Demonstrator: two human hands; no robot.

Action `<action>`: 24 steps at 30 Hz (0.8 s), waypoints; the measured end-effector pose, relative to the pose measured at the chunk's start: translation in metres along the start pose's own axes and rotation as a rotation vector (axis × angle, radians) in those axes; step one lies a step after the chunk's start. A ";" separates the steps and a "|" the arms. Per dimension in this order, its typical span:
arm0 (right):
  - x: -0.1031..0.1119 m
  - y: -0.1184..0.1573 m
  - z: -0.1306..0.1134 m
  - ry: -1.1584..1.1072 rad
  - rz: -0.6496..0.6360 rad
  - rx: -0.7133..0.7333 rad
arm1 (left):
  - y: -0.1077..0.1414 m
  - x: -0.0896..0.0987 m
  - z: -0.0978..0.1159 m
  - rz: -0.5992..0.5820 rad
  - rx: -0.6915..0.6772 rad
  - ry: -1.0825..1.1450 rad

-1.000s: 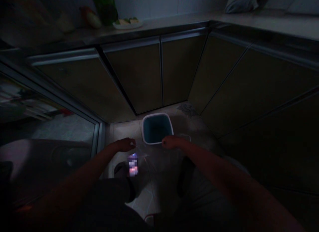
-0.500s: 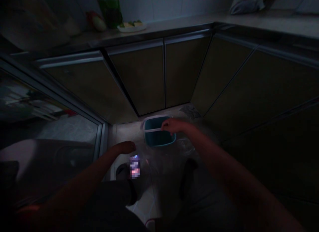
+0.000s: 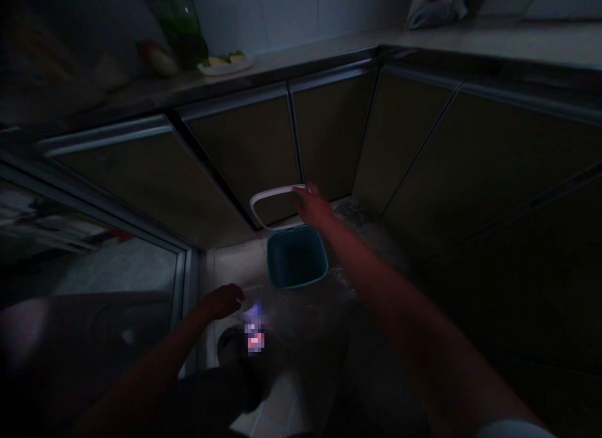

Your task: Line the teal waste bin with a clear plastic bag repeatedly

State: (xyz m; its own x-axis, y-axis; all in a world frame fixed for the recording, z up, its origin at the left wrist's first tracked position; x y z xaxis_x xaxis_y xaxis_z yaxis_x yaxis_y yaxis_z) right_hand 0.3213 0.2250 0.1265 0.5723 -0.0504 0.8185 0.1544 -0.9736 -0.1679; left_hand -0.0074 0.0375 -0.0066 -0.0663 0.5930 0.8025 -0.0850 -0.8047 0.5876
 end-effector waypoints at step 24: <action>-0.005 0.077 0.075 0.308 -0.352 -0.200 | -0.005 0.003 0.003 0.010 -0.059 0.031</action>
State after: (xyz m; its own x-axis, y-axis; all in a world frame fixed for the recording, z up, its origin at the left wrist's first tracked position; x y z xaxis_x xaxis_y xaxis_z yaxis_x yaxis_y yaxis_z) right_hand 0.3908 0.1669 0.0681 0.2451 0.2543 0.9356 0.1204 -0.9655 0.2308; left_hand -0.0044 0.0426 -0.0069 -0.0981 0.5861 0.8043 -0.1421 -0.8081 0.5716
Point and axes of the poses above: each hand's wrist, its own y-axis away from the middle knuckle, its own x-axis out of the back of the hand, z = x × y, the point moved 6 cm from there along -y, towards the middle knuckle, and after that the axes turned 2 degrees about z, right-handed, at the moved point
